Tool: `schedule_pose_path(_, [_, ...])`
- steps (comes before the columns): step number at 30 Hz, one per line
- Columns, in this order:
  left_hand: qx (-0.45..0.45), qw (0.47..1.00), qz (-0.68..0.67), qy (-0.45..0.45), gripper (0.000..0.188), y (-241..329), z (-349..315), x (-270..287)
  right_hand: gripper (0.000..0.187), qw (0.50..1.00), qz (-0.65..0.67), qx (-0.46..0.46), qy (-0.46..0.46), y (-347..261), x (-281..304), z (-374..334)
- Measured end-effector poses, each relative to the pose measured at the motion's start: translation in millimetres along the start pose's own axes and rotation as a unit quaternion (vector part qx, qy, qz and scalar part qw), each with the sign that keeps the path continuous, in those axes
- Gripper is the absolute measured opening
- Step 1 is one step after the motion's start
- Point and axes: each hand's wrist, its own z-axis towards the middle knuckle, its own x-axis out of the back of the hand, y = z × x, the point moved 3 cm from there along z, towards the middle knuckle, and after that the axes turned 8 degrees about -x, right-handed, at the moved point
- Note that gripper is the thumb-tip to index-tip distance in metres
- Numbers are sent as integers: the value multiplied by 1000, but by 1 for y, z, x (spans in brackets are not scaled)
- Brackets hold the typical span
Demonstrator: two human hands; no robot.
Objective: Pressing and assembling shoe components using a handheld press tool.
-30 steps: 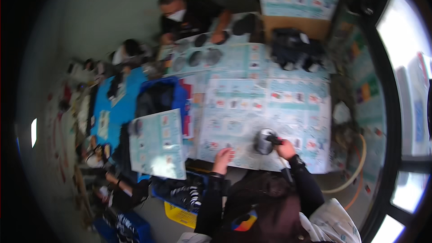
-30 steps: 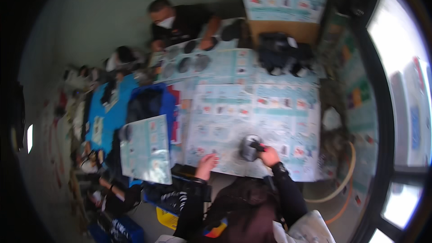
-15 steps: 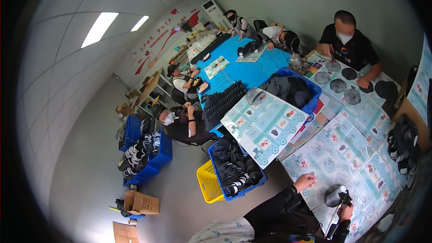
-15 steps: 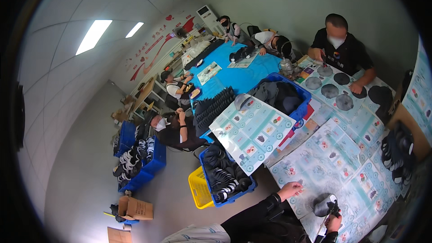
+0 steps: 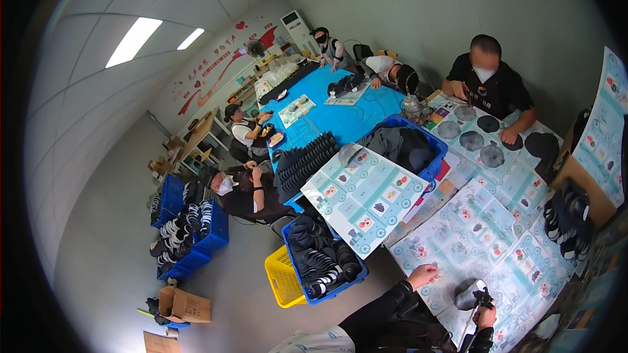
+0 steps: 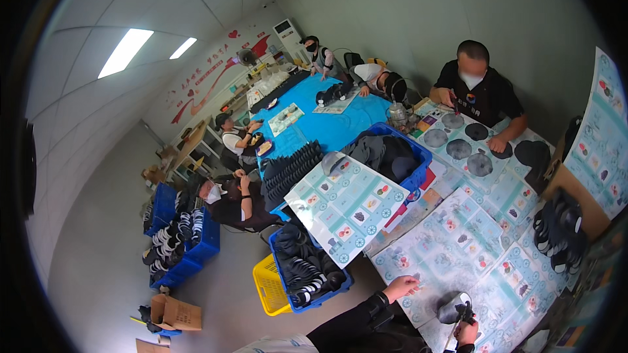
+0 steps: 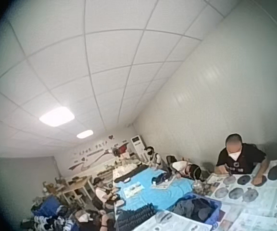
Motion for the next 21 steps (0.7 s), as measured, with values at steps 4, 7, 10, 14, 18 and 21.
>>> schedule_pose_path(4, [7, 1000, -2, -1, 29, 4, -1, -2, 4, 998, 42, -3, 44, -7, -3, -10])
schedule_pose_path(7, [-1, 1000, -26, 5, 27, 5, -1, 7, 3, 1000, 6, -3, 20, -11, -4, -4])
schedule_pose_path(10, [2, 1000, -18, 4, 26, 5, 1, 16, 3, 1000, 4, 10, 10, -12, -8, -2])
schedule_pose_path(14, [12, 999, -29, 14, 26, 5, -3, 13, 6, 999, 20, 12, 34, -4, -2, 5])
schedule_pose_path(18, [3, 999, -45, 23, 27, -2, -7, 11, 3, 999, 29, -4, 41, 2, 1, 11])
schedule_pose_path(21, [-7, 998, -56, 29, 27, -5, -12, 11, 3, 999, 3, -12, 37, 3, 6, 11])
